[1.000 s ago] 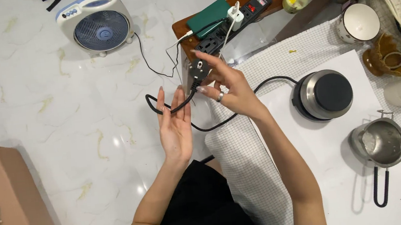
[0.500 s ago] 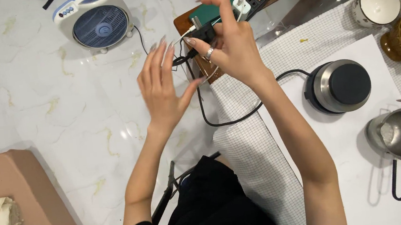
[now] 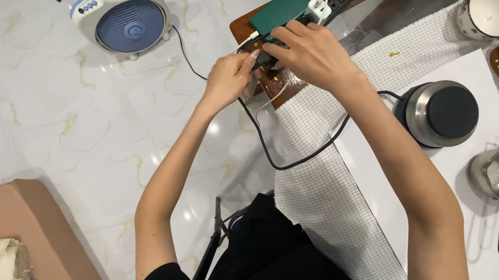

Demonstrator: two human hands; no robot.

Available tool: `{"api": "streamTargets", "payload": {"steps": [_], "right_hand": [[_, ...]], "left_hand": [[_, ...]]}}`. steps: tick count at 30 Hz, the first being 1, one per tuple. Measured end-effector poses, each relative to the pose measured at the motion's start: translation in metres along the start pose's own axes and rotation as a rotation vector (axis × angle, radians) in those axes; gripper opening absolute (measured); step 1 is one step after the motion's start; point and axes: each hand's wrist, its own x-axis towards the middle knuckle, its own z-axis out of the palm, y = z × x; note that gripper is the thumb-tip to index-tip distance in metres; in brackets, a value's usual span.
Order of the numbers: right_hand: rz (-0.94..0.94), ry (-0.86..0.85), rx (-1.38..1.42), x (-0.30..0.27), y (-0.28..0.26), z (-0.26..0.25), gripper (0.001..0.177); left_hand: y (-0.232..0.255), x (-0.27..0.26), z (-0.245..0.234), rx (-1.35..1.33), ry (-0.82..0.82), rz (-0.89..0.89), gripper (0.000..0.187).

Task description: Preparing and inspecting silicone molds for candle making, including using a poking tool and scissors.

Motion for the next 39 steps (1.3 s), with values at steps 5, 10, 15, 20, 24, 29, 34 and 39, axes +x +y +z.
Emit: {"api": "streamTargets", "payload": {"steps": [5,10,15,20,24,29,34,39], "right_hand": [[0.004,-0.084,0.090,0.009,0.003,0.018,0.017],[0.004,-0.128,0.071,0.006,0.008,0.032,0.006],[-0.011,-0.183,0.095,0.008,0.013,0.041,0.018],[-0.021,-0.187,0.086,0.008,0.011,0.051,0.025],[-0.031,-0.226,0.046,0.010,0.012,0.054,0.026],[-0.028,-0.228,0.022,0.009,0.009,0.058,0.030],[-0.082,-0.176,-0.090,0.011,0.005,0.064,0.032],[-0.095,-0.116,-0.015,0.015,0.007,0.072,0.015]], "left_hand": [[0.009,0.009,0.009,0.021,-0.040,-0.137,0.044],[0.010,0.015,0.017,0.022,-0.028,-0.124,0.040],[0.012,0.017,0.021,0.057,-0.007,-0.114,0.047],[0.007,0.017,0.023,0.023,-0.027,-0.086,0.042],[0.018,0.012,0.017,-0.070,-0.057,-0.119,0.041],[0.008,0.013,0.019,0.219,-0.013,-0.078,0.044],[0.030,0.010,0.007,0.521,0.478,0.325,0.025],[0.048,0.032,0.019,0.101,0.270,0.886,0.050]]}}
